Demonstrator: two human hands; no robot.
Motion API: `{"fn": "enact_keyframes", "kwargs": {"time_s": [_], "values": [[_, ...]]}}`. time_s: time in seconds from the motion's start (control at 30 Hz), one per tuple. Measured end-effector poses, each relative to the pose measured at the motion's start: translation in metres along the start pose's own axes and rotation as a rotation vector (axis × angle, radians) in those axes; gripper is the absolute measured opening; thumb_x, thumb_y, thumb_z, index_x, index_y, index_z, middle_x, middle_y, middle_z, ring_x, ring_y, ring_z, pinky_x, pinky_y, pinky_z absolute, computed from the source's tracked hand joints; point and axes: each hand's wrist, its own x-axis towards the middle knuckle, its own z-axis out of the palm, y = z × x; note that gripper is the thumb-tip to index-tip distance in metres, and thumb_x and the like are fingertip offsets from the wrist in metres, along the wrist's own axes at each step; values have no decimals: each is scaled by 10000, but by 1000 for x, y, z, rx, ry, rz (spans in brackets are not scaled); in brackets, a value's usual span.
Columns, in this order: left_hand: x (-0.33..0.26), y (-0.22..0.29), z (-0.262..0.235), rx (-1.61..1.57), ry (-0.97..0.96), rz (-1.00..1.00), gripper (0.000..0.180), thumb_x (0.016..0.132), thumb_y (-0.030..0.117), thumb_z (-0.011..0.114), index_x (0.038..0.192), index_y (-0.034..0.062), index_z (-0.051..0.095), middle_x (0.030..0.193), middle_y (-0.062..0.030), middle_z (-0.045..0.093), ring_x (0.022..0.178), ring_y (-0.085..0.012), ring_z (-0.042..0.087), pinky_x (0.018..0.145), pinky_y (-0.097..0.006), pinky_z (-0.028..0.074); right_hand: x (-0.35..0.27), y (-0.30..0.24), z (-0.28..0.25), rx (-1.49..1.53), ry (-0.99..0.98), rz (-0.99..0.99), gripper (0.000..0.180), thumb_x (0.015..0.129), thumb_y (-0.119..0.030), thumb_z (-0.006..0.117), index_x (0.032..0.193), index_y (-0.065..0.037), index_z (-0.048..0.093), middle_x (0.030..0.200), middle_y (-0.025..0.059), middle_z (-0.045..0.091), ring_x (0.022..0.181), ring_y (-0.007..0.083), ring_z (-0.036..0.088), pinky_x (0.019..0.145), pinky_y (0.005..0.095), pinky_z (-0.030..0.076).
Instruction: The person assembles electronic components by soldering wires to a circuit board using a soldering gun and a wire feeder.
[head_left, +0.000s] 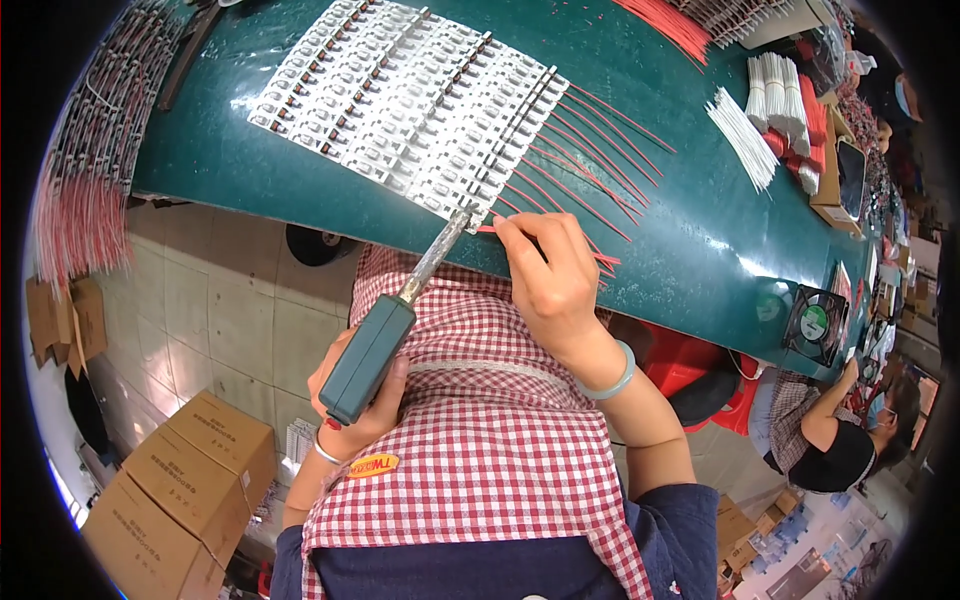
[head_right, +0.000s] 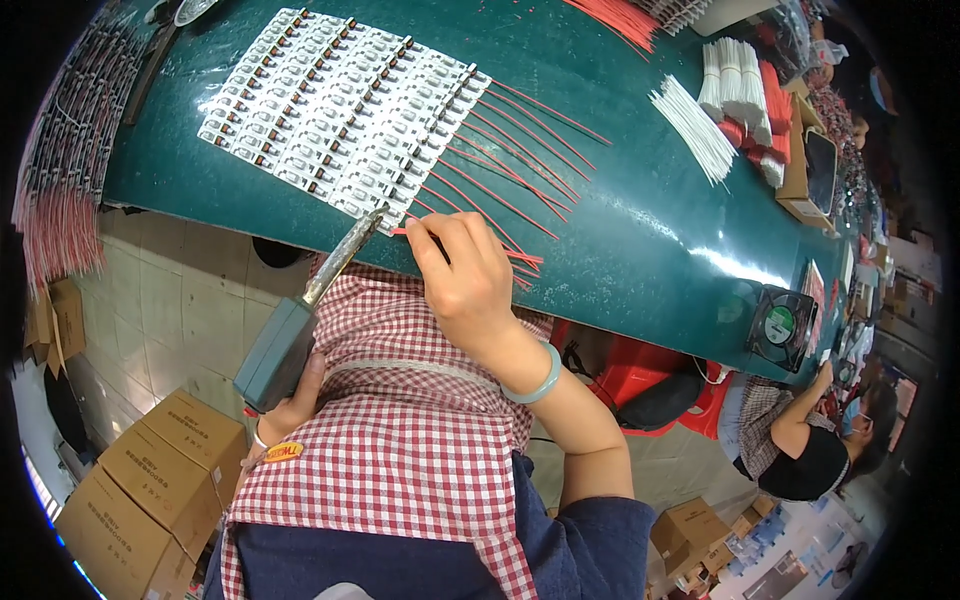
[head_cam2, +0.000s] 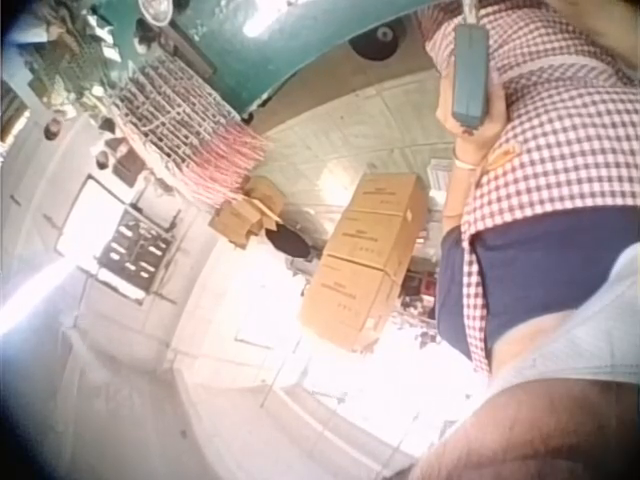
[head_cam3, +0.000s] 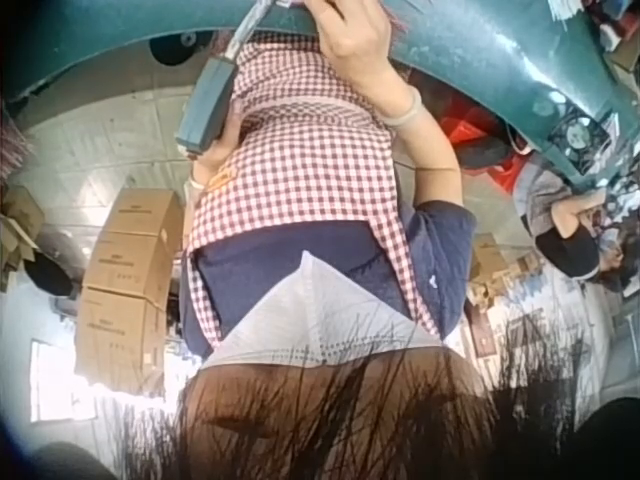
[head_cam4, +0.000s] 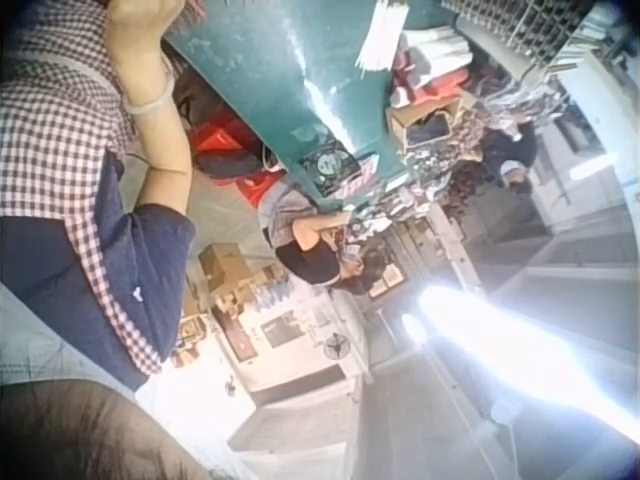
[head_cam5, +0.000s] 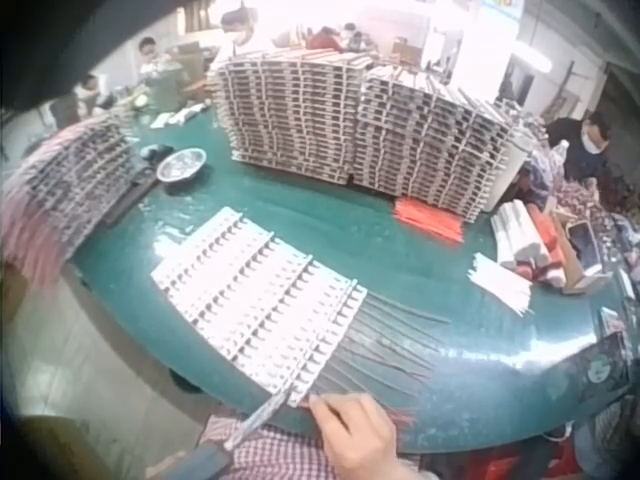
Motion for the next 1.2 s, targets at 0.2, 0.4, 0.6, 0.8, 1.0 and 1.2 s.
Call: {"fn": "enact_keyframes", "kwargs": {"time_s": [0.2, 0.4, 0.6, 0.8, 1.0, 1.2], "values": [[7, 8, -2, 20, 6, 71, 227, 760, -5, 766, 965, -77, 700, 911, -195, 694, 783, -316, 709, 687, -354, 571, -8, -3, 2, 25, -23, -1, 263, 715, 20, 688, 978, 19, 691, 899, 89, 633, 738, 221, 577, 605, 332, 482], [12, 14, -2, 16, -8, 72, 202, 753, -20, 757, 937, -75, 695, 915, -181, 690, 772, -296, 703, 687, -341, 567, -6, -5, 0, 17, -21, 14, 255, 716, 48, 707, 968, 8, 699, 886, 84, 641, 717, 219, 575, 587, 328, 481], [18, 18, -2, 38, -24, 49, 172, 750, -18, 757, 902, -64, 691, 893, -166, 676, 746, -285, 691, 659, -329, 554, -6, -2, 4, 16, -54, -9, 269, 708, 15, 679, 977, 29, 683, 892, 91, 623, 746, 227, 566, 604, 331, 481], [14, 16, -4, 49, -36, 51, 171, 751, -12, 757, 903, -58, 693, 874, -167, 665, 714, -284, 675, 619, -327, 539, -6, -6, 2, -7, -73, -6, 267, 703, 10, 686, 969, 26, 687, 895, 90, 626, 764, 229, 579, 617, 328, 493], [-7, -2, -7, -7, -15, 1, 209, 766, 8, 764, 952, -57, 696, 892, -180, 673, 737, -301, 681, 641, -337, 544, -2, -7, 2, -10, -38, 23, 225, 708, 73, 715, 918, -8, 711, 860, 68, 647, 718, 215, 588, 583, 327, 493], [-1, -2, -5, -30, 11, -54, 241, 783, 29, 771, 994, -61, 695, 936, -192, 690, 771, -304, 695, 689, -344, 553, 2, -6, 0, 8, -19, 36, 216, 717, 84, 732, 913, -2, 700, 859, 77, 645, 736, 229, 600, 589, 335, 493]]}}
